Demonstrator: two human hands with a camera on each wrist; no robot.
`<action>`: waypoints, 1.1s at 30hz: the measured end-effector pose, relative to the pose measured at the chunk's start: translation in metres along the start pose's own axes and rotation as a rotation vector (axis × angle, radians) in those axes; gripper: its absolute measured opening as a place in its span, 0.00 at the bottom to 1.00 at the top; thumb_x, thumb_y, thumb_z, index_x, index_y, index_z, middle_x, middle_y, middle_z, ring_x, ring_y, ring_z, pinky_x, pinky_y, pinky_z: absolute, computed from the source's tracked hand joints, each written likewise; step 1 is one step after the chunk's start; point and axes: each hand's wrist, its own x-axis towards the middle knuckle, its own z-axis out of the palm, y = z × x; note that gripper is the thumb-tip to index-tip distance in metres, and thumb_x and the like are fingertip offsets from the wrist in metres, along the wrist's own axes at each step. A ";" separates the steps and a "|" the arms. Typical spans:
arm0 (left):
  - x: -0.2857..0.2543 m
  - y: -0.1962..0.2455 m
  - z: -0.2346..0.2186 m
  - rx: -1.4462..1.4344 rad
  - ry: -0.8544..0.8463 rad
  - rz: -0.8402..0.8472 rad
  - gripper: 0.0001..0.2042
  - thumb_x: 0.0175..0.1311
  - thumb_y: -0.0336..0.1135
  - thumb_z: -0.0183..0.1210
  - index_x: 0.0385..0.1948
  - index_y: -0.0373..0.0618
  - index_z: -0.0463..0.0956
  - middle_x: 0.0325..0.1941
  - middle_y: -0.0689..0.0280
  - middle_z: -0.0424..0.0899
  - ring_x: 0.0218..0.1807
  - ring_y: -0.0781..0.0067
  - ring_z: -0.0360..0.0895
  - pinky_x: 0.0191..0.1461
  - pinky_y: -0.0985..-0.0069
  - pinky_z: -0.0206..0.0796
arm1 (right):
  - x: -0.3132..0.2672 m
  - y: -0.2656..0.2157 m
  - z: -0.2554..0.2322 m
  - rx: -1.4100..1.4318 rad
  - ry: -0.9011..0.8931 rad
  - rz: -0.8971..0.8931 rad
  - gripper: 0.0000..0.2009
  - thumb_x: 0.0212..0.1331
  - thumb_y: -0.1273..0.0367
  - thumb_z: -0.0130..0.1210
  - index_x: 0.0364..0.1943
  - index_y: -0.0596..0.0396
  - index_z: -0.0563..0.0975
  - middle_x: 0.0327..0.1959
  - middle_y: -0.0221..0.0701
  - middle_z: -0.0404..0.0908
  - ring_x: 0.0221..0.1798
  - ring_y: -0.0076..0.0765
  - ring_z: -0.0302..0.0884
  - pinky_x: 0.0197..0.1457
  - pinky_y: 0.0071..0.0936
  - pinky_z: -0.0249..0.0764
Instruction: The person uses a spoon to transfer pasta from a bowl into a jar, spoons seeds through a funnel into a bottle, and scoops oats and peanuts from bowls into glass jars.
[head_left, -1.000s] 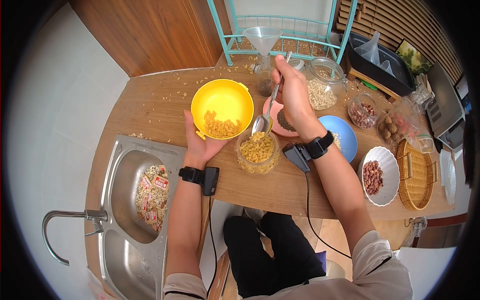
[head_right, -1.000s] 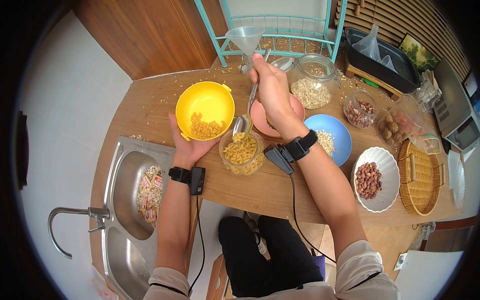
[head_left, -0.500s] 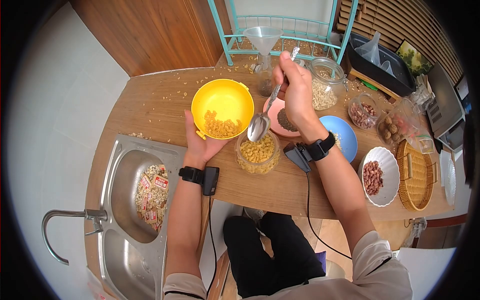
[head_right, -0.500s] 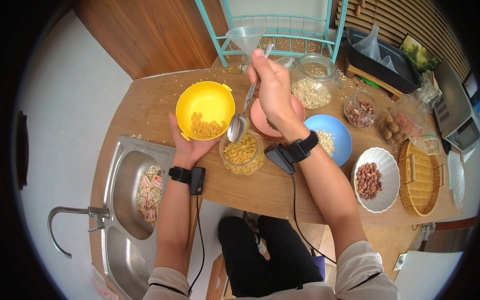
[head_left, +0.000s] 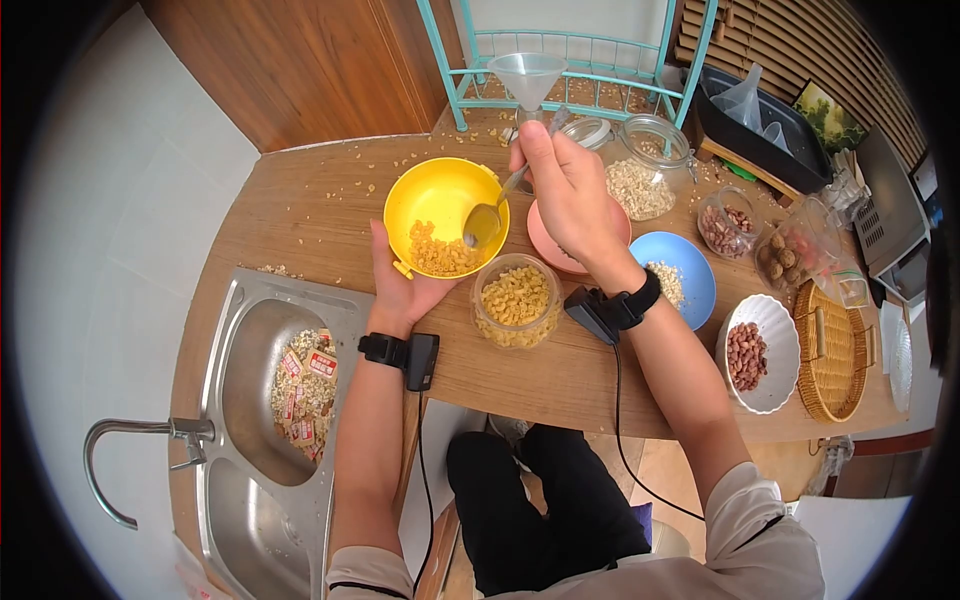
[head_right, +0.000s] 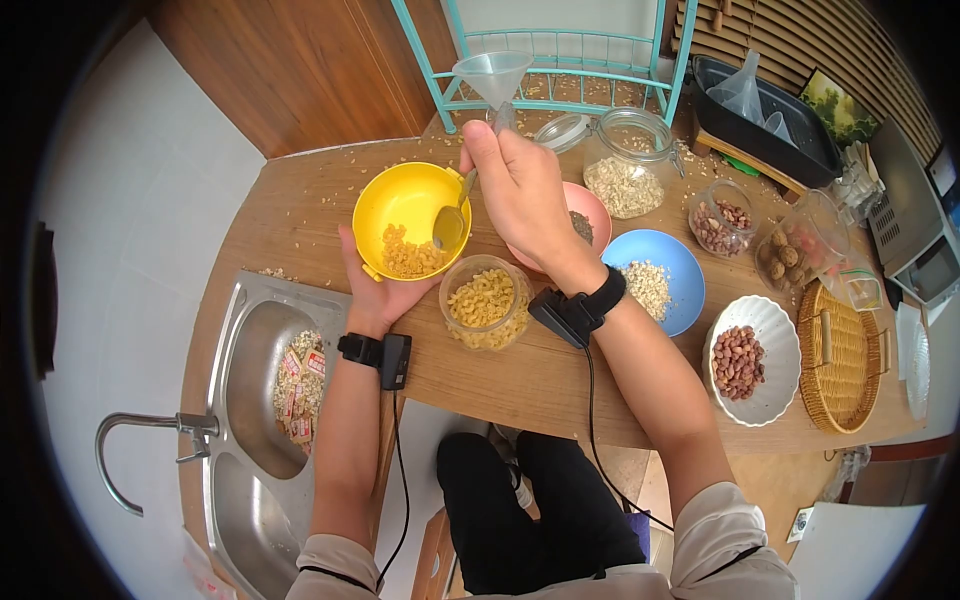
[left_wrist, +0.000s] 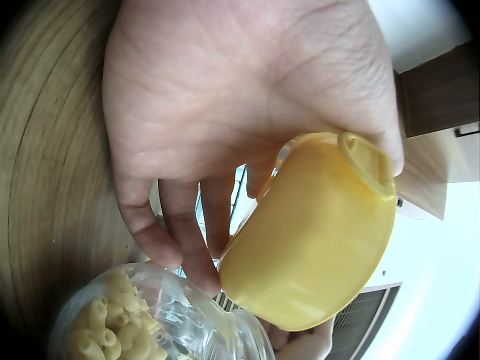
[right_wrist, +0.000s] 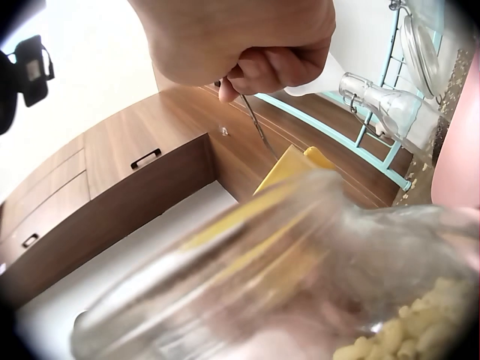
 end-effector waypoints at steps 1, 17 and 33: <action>0.000 0.000 0.001 0.005 0.008 -0.002 0.51 0.53 0.83 0.41 0.73 0.54 0.53 0.76 0.56 0.55 0.75 0.51 0.54 0.74 0.45 0.50 | 0.000 0.000 0.000 0.000 -0.001 0.000 0.25 0.74 0.53 0.44 0.27 0.60 0.78 0.20 0.31 0.73 0.27 0.25 0.67 0.34 0.28 0.67; 0.002 -0.001 -0.002 -0.020 -0.006 0.000 0.52 0.52 0.84 0.41 0.73 0.53 0.52 0.76 0.55 0.54 0.75 0.50 0.53 0.74 0.43 0.48 | 0.006 0.023 0.001 0.115 -0.002 0.260 0.26 0.73 0.51 0.43 0.26 0.58 0.77 0.23 0.27 0.72 0.31 0.24 0.67 0.39 0.25 0.66; 0.000 -0.001 -0.002 -0.006 0.005 -0.010 0.51 0.53 0.84 0.39 0.73 0.54 0.53 0.76 0.55 0.54 0.75 0.51 0.53 0.74 0.44 0.49 | 0.010 0.021 -0.002 0.209 0.065 0.298 0.25 0.73 0.50 0.42 0.25 0.54 0.75 0.21 0.23 0.69 0.26 0.20 0.64 0.31 0.20 0.60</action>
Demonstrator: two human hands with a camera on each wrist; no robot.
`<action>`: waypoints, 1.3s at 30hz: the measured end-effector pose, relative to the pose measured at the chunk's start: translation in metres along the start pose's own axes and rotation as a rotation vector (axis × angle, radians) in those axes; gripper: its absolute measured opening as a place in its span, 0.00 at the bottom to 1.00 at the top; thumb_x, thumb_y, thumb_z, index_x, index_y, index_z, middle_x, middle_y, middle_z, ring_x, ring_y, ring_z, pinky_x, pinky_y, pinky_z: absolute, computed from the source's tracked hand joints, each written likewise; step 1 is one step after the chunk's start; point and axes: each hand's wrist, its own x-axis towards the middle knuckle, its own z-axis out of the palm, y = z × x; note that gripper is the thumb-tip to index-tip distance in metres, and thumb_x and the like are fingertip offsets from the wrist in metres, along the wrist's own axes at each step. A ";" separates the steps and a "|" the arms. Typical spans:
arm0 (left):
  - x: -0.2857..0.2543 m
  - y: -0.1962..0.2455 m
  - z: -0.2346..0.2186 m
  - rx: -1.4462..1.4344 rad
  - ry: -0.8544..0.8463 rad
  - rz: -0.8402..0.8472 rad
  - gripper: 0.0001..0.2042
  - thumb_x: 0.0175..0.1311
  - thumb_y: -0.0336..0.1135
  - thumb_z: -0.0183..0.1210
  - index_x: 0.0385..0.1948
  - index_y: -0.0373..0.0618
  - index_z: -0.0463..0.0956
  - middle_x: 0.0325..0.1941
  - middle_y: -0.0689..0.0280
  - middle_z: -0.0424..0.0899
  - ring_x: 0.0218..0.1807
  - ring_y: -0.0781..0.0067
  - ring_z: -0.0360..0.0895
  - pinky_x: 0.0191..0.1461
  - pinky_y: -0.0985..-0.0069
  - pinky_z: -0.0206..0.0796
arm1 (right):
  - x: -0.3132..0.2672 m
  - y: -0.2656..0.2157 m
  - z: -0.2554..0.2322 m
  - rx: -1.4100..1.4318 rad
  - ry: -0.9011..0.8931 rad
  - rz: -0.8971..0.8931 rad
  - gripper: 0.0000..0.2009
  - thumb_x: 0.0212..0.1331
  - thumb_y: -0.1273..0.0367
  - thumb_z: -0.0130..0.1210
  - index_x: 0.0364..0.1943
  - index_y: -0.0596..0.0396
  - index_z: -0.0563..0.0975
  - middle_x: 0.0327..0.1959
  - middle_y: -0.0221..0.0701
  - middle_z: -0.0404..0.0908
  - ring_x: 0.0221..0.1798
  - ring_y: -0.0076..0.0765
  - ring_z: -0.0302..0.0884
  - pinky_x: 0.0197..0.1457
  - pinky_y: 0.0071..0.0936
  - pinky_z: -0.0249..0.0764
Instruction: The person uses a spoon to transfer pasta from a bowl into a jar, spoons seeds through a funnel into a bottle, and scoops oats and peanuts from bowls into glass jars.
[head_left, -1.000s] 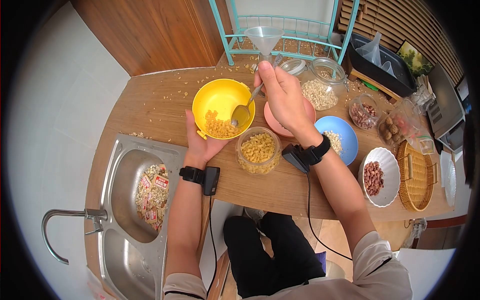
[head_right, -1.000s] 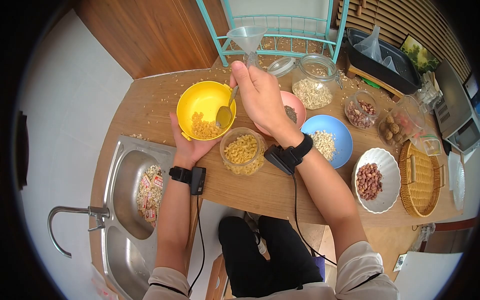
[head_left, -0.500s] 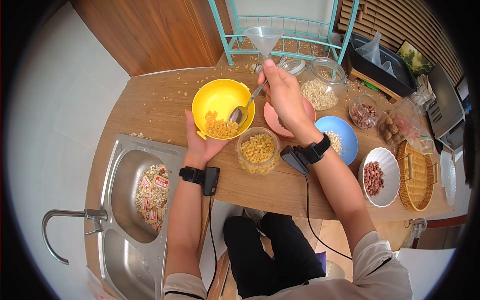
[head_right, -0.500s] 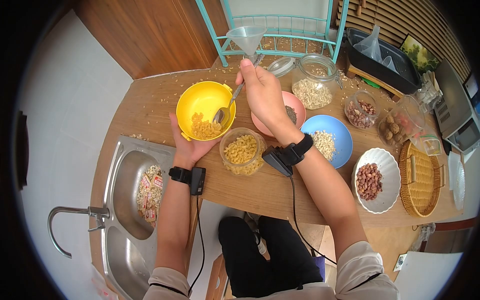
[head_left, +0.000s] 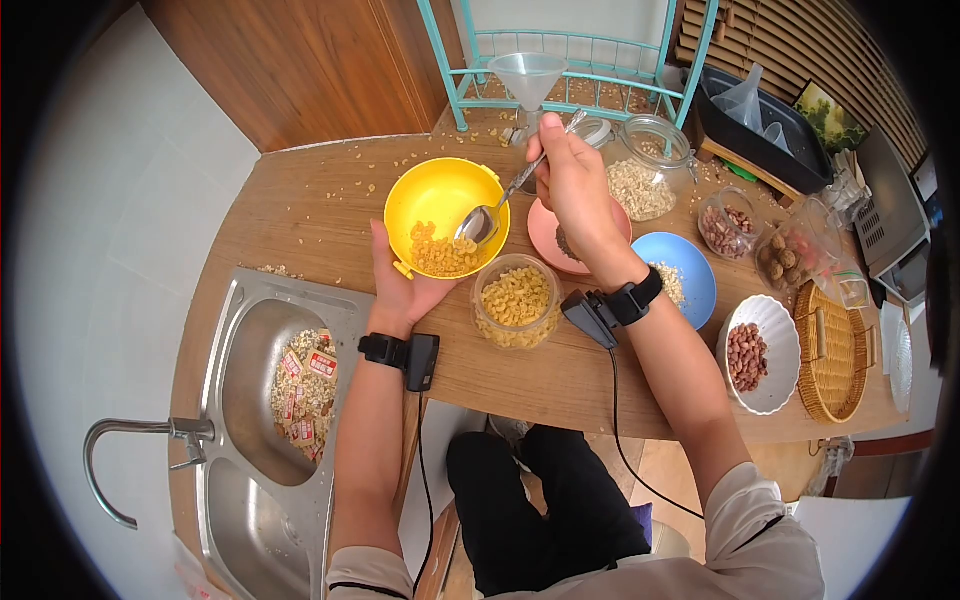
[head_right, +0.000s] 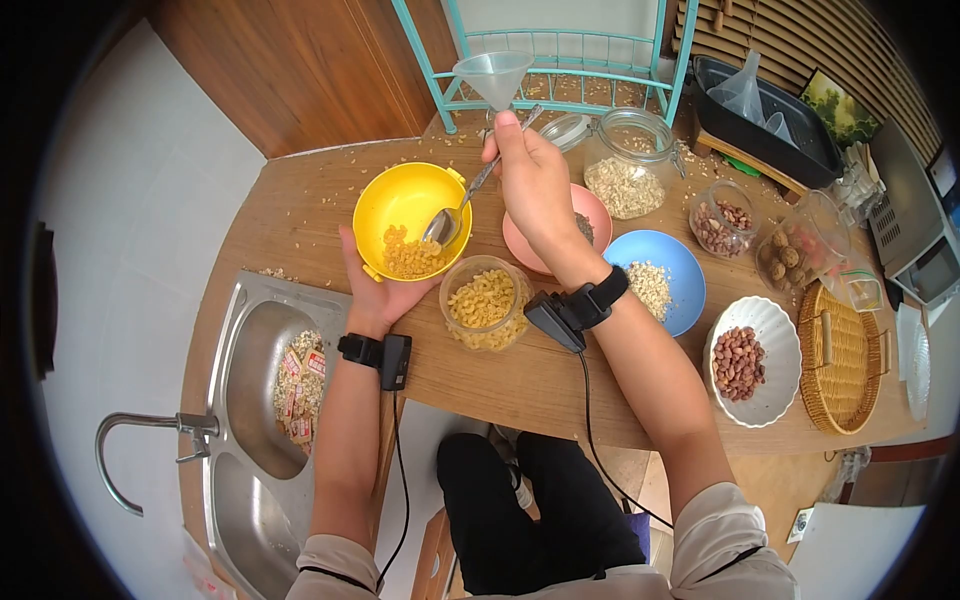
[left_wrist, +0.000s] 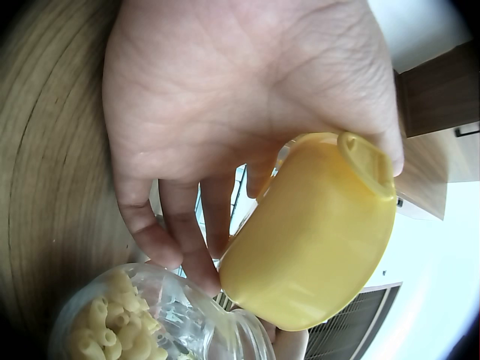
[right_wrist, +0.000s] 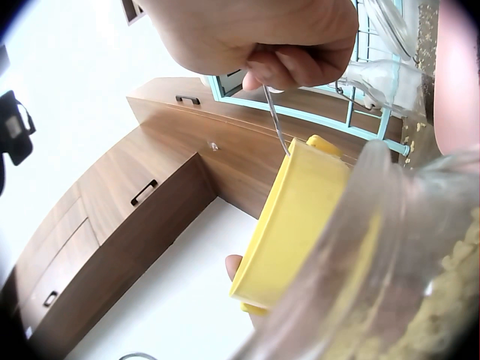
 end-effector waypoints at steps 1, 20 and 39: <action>0.000 0.000 0.000 -0.010 0.004 -0.002 0.51 0.53 0.84 0.39 0.73 0.54 0.52 0.76 0.55 0.54 0.75 0.51 0.53 0.74 0.44 0.48 | -0.001 -0.003 0.000 0.000 0.000 -0.001 0.25 0.73 0.50 0.42 0.25 0.54 0.75 0.21 0.23 0.69 0.26 0.20 0.64 0.31 0.20 0.60; 0.000 0.000 0.001 -0.007 -0.001 -0.003 0.52 0.51 0.84 0.43 0.72 0.54 0.54 0.76 0.56 0.56 0.76 0.52 0.53 0.75 0.44 0.47 | 0.003 -0.008 -0.012 0.284 0.031 0.269 0.24 0.73 0.49 0.41 0.19 0.45 0.65 0.14 0.15 0.50 0.15 0.16 0.42 0.20 0.20 0.41; 0.000 0.000 0.002 -0.012 0.013 0.004 0.51 0.52 0.83 0.42 0.72 0.54 0.55 0.75 0.56 0.57 0.75 0.53 0.55 0.74 0.44 0.49 | -0.001 -0.011 -0.009 0.117 -0.002 0.094 0.27 0.71 0.46 0.43 0.16 0.47 0.66 0.15 0.19 0.58 0.17 0.15 0.46 0.20 0.19 0.42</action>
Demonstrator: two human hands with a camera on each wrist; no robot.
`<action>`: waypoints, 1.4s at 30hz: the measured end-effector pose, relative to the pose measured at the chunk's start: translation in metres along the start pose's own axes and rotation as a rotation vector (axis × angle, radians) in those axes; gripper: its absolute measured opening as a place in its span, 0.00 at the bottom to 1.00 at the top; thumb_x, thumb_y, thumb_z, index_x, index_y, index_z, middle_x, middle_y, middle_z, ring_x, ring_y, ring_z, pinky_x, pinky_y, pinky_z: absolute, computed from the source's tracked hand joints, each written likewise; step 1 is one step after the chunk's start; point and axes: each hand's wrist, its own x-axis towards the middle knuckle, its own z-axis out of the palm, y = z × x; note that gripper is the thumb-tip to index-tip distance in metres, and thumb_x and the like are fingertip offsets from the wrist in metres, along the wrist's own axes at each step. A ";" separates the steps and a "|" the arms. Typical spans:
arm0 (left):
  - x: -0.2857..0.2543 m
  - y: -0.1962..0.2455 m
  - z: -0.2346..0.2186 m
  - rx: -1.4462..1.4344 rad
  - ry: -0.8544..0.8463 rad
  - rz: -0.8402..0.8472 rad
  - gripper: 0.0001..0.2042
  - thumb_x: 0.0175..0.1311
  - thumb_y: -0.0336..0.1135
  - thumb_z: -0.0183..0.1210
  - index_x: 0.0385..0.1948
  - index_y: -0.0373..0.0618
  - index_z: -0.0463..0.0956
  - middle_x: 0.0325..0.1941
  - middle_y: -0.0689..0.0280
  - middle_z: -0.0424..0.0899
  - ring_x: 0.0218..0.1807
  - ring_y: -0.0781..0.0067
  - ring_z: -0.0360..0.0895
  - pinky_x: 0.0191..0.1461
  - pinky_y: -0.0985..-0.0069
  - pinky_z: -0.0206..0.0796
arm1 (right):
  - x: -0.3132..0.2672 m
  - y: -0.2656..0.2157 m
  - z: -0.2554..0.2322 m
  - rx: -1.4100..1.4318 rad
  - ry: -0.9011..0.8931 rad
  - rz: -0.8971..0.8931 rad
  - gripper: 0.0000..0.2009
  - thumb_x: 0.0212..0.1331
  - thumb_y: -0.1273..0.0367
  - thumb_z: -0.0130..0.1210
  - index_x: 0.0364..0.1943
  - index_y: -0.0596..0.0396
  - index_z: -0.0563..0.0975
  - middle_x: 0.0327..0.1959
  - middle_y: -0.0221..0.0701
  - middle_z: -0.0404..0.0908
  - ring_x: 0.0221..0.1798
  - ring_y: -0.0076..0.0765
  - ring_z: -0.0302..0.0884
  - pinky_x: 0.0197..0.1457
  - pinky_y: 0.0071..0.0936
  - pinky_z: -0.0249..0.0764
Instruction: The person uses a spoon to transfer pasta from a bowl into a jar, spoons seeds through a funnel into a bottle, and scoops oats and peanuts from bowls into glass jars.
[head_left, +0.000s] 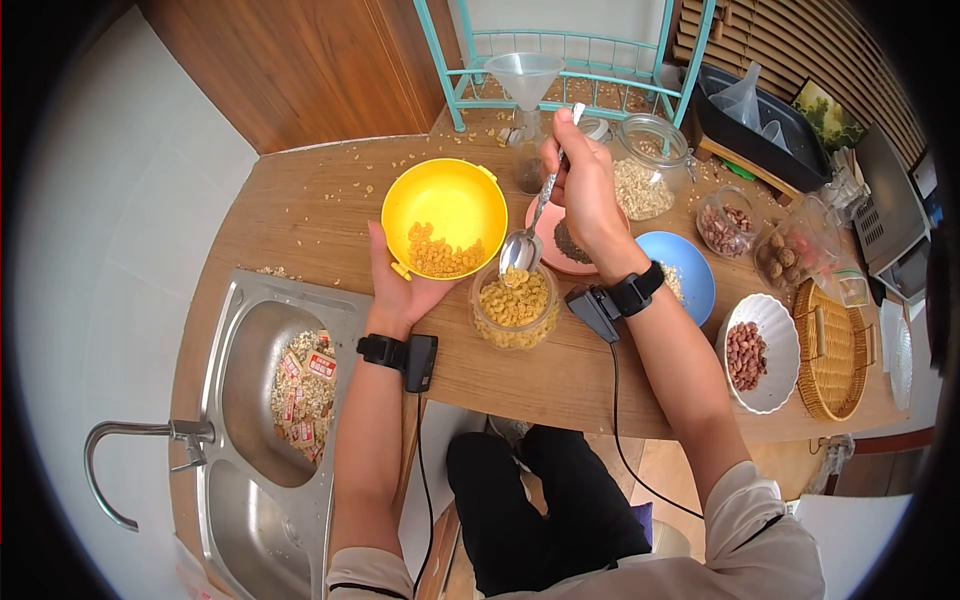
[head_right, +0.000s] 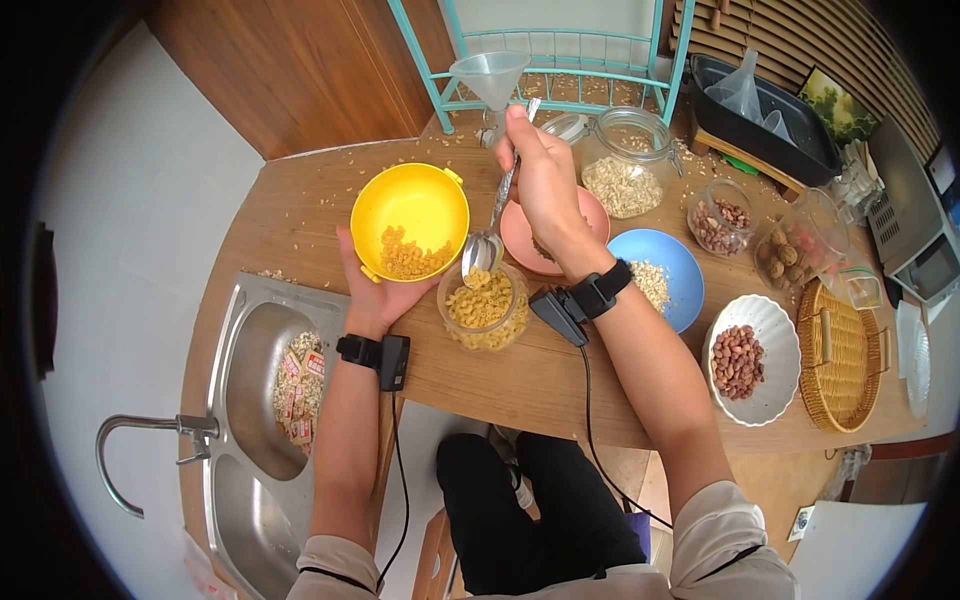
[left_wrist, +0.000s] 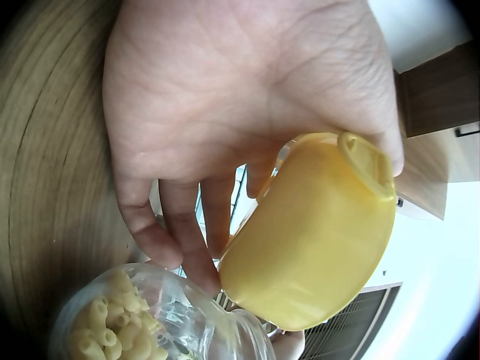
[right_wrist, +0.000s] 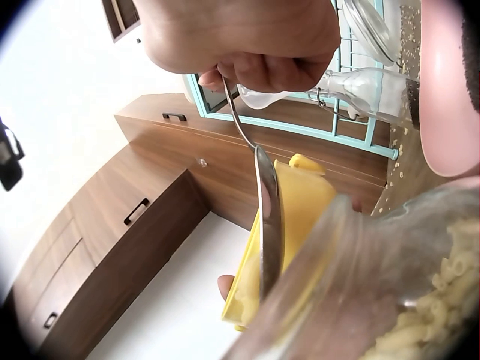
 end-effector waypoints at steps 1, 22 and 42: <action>0.000 0.000 0.000 -0.003 -0.005 0.002 0.51 0.52 0.83 0.42 0.72 0.54 0.55 0.75 0.56 0.57 0.75 0.53 0.55 0.74 0.44 0.49 | -0.001 0.000 0.000 0.000 0.000 0.000 0.27 0.71 0.46 0.43 0.16 0.47 0.66 0.15 0.19 0.58 0.17 0.15 0.46 0.20 0.19 0.42; 0.001 -0.001 -0.002 -0.003 -0.012 0.000 0.51 0.52 0.83 0.42 0.72 0.54 0.55 0.75 0.56 0.57 0.75 0.53 0.55 0.74 0.46 0.49 | 0.000 0.000 0.002 -0.069 0.009 -0.050 0.27 0.71 0.47 0.43 0.15 0.47 0.65 0.15 0.18 0.58 0.17 0.15 0.47 0.20 0.19 0.43; 0.000 0.001 0.000 0.026 -0.018 -0.007 0.51 0.52 0.84 0.40 0.72 0.55 0.54 0.75 0.57 0.57 0.75 0.52 0.54 0.74 0.44 0.48 | -0.010 -0.014 -0.003 0.044 -0.060 -0.251 0.27 0.74 0.50 0.43 0.18 0.52 0.72 0.17 0.20 0.67 0.22 0.16 0.59 0.25 0.18 0.55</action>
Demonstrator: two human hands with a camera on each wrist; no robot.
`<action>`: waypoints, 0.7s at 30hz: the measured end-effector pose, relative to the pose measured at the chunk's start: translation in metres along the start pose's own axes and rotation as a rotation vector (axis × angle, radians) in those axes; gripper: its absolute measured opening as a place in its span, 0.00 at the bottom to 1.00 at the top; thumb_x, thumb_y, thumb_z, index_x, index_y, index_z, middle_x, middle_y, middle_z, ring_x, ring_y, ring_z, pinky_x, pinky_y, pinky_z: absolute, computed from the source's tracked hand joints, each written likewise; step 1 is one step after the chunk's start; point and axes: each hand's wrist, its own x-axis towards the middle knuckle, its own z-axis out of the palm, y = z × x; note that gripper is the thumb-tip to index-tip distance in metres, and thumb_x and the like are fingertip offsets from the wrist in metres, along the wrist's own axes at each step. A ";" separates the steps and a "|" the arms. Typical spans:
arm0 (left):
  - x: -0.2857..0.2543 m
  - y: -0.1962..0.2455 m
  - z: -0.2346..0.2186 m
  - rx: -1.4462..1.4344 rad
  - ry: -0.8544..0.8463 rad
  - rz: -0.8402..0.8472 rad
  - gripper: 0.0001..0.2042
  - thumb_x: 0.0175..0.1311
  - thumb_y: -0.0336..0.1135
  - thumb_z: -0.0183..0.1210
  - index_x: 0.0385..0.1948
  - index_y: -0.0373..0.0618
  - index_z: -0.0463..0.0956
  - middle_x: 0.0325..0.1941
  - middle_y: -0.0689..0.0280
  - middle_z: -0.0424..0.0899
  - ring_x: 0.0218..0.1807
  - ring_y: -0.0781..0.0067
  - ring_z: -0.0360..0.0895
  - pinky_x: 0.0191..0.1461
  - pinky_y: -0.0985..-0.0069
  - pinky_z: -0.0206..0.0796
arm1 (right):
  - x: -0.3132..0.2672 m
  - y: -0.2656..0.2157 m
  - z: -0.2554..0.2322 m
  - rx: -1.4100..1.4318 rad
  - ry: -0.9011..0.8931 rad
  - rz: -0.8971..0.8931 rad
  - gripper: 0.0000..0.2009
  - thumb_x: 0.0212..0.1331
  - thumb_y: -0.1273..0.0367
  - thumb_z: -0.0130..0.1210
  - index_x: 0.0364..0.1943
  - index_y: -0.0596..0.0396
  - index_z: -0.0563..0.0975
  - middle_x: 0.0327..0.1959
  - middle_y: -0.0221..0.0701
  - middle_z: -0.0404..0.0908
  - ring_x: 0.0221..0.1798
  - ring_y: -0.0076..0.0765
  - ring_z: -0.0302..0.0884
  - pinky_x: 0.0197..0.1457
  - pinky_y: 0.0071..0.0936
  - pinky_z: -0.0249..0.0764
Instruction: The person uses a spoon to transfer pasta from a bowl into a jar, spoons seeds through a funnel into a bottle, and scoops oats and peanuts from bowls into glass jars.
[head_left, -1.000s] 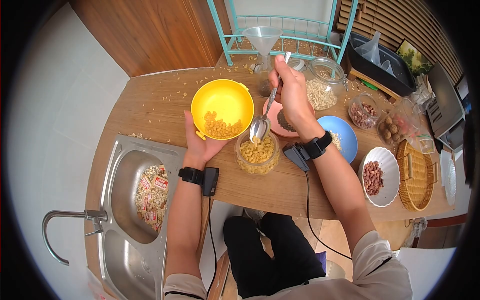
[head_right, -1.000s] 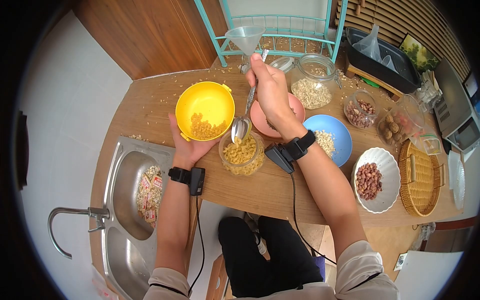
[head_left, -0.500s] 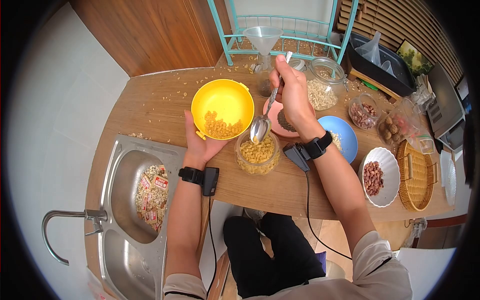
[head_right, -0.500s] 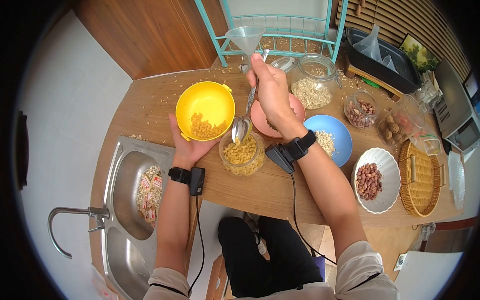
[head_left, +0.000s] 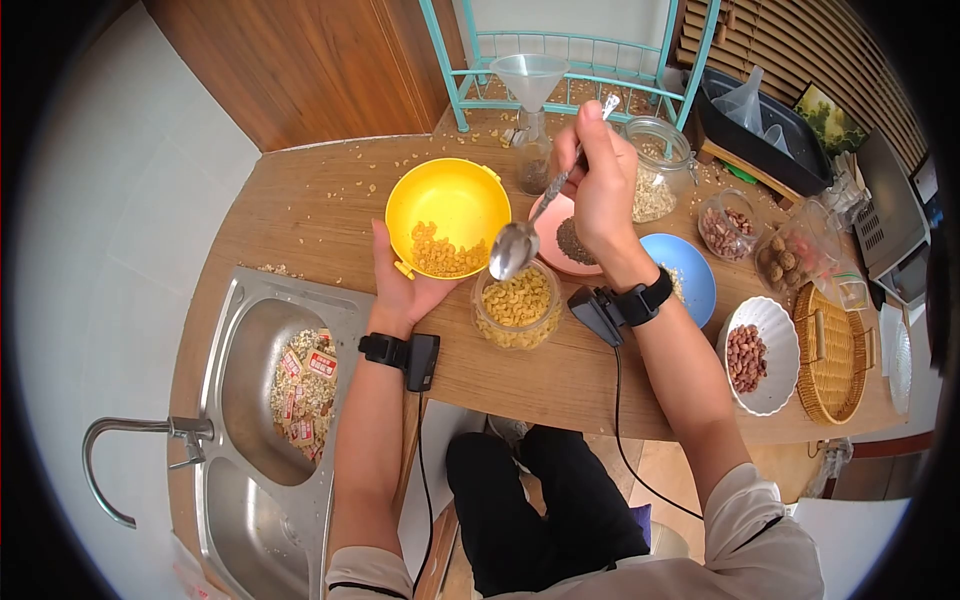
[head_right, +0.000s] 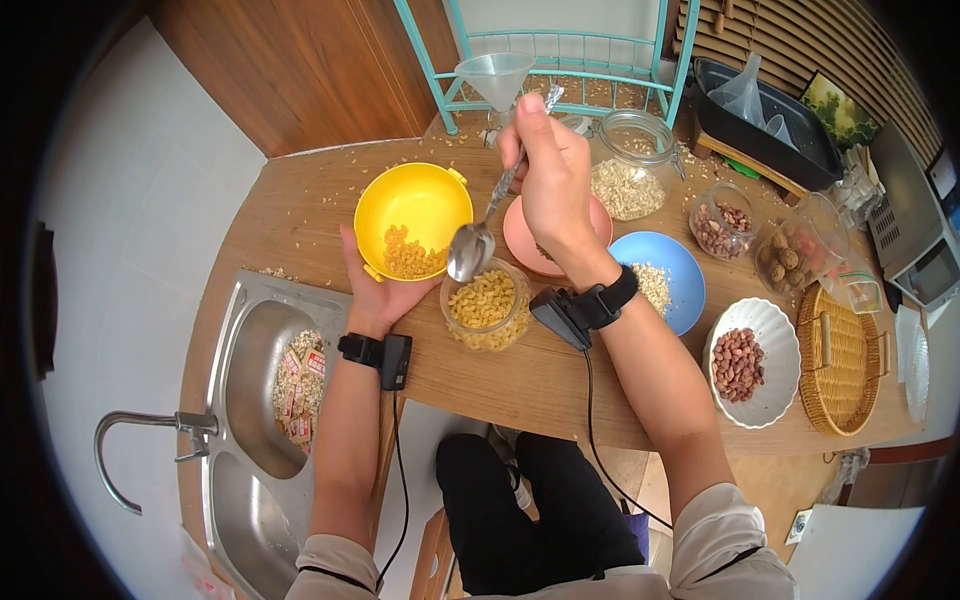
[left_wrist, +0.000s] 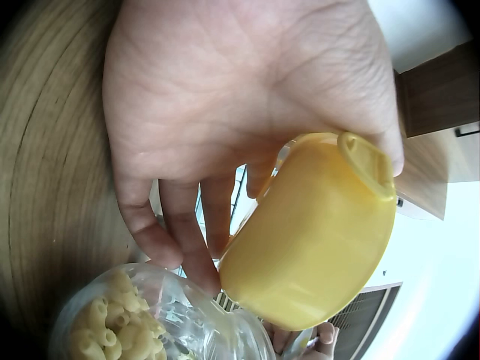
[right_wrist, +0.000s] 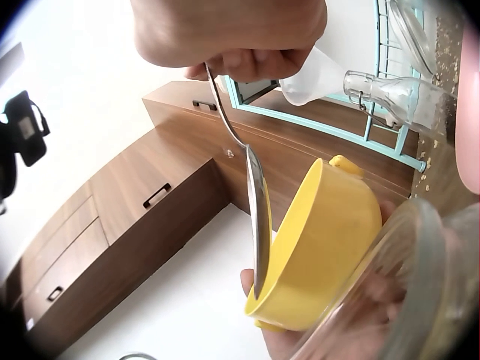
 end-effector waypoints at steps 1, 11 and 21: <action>0.000 0.000 0.000 -0.001 -0.006 -0.001 0.52 0.52 0.84 0.40 0.73 0.55 0.53 0.76 0.56 0.56 0.76 0.52 0.54 0.74 0.44 0.48 | -0.001 0.000 0.001 0.000 0.000 0.001 0.27 0.74 0.50 0.43 0.18 0.52 0.72 0.17 0.20 0.67 0.22 0.16 0.59 0.25 0.18 0.55; 0.002 -0.001 -0.002 -0.026 -0.001 0.009 0.52 0.52 0.84 0.40 0.73 0.54 0.52 0.76 0.55 0.54 0.76 0.52 0.53 0.74 0.44 0.47 | -0.008 0.007 0.014 -0.364 -0.051 -0.178 0.26 0.74 0.51 0.42 0.27 0.59 0.77 0.20 0.28 0.72 0.27 0.24 0.68 0.33 0.25 0.66; 0.000 -0.001 -0.003 -0.024 0.023 -0.006 0.51 0.53 0.84 0.40 0.72 0.55 0.54 0.76 0.57 0.55 0.75 0.52 0.54 0.73 0.44 0.49 | -0.004 0.025 0.018 -0.255 -0.137 0.052 0.24 0.74 0.51 0.42 0.28 0.54 0.76 0.19 0.20 0.65 0.20 0.14 0.57 0.24 0.16 0.53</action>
